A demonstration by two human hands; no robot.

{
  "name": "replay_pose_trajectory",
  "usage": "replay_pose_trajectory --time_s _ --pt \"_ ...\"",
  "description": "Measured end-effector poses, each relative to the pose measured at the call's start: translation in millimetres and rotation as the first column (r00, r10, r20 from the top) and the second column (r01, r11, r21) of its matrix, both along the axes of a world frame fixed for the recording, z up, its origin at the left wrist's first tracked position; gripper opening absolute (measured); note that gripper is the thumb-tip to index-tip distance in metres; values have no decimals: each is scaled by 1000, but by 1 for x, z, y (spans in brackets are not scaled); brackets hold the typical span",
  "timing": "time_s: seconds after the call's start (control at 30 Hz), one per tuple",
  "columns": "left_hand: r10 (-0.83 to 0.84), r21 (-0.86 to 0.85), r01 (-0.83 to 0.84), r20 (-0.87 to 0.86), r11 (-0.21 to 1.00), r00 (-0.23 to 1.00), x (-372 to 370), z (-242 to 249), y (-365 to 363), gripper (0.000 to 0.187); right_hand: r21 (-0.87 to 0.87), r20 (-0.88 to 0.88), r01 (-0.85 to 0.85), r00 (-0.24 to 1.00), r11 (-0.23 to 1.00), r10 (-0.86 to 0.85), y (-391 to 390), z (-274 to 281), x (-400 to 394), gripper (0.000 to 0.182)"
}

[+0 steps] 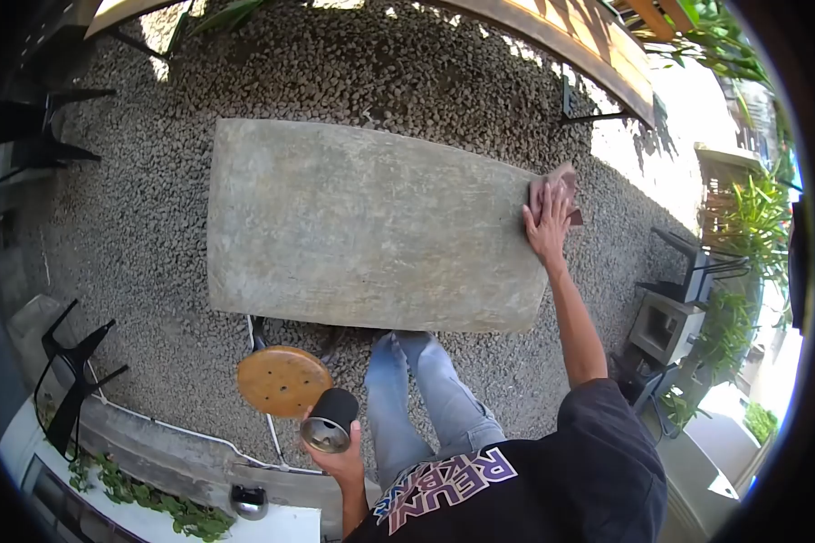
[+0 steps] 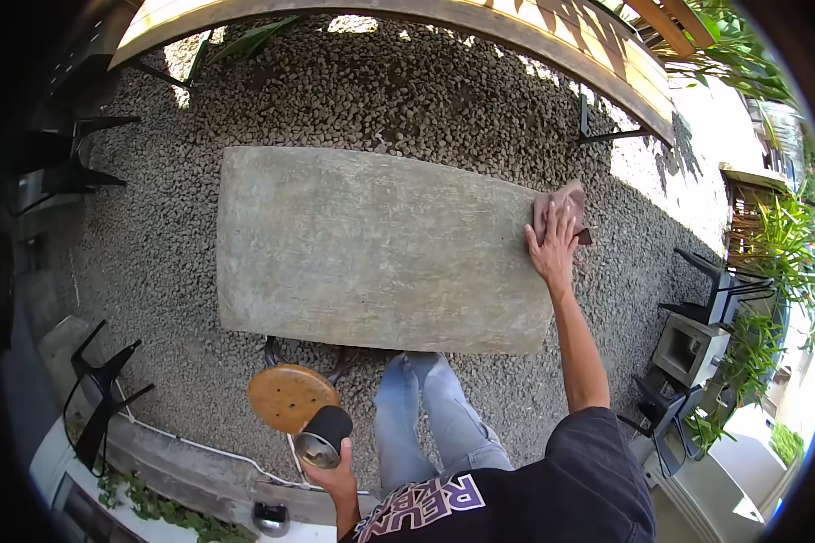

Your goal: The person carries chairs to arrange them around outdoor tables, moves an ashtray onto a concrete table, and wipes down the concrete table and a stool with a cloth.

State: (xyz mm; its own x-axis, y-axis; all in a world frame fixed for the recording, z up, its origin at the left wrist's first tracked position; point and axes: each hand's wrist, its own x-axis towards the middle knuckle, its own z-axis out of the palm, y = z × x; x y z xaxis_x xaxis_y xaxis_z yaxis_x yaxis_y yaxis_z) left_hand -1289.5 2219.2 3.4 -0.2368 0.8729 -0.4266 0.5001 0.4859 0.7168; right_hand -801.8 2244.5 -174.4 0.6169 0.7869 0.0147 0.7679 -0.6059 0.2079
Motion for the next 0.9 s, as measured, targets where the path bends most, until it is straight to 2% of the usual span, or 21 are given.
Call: replay_pose_trajectory --time_s 0.03,0.1,0.13,0.2,0.37,0.47,0.53,0.57,0.6,0.63,0.67,0.7,0.77,0.83,0.9 --pt "-10 -3 10 -19 1000 1000 1 0 0 76 155 -198 86 979 984 -55 -11 -45 2 61" --pt "33 9 -33 -5 999 999 2 1 -3 76 427 -235 241 960 871 -150 6 -69 -12 50" --pt "51 13 -51 17 999 999 0 0 -4 76 427 -246 238 959 873 -141 17 -72 -26 50" --pt "72 19 -73 35 997 997 -5 -5 -10 77 497 -447 216 894 840 35 44 -55 -72 43" --pt "99 1 -99 19 995 995 -3 0 -9 76 365 -531 -103 793 925 297 118 -35 -286 45" --pt "131 22 -131 11 991 991 -10 3 -10 76 425 -659 -279 558 861 505 154 -28 -404 51" --pt "122 47 -121 -27 992 992 -17 2 -9 75 513 -665 -456 325 728 672 169 -25 -463 52" --pt "132 73 -127 -61 989 989 -19 2 -8 76 518 -671 -442 320 732 668 171 -32 -480 52" --pt "141 93 -132 -97 987 985 -22 5 -9 77 511 -661 -559 230 652 715 168 -38 -495 53" --pt "130 87 -121 -111 989 985 -26 7 -8 77 503 -649 -663 135 555 749 165 -41 -504 54" --pt "166 119 -148 -157 982 974 -28 9 -4 78 514 -649 -657 123 552 751 160 -38 -492 57" --pt "204 152 -176 -194 973 960 -28 10 -1 80 511 -655 -653 125 558 746 147 -32 -476 57" --pt "160 157 -128 -217 979 963 -28 6 11 84 491 -728 -563 153 664 668 112 -19 -429 61" --pt "75 172 -40 -203 984 976 -15 -3 34 84 372 -713 -630 276 681 645 60 -11 -365 57" --pt "-1 168 27 -150 985 989 6 -10 58 83 218 -747 -573 424 790 513 -5 -3 -298 60"
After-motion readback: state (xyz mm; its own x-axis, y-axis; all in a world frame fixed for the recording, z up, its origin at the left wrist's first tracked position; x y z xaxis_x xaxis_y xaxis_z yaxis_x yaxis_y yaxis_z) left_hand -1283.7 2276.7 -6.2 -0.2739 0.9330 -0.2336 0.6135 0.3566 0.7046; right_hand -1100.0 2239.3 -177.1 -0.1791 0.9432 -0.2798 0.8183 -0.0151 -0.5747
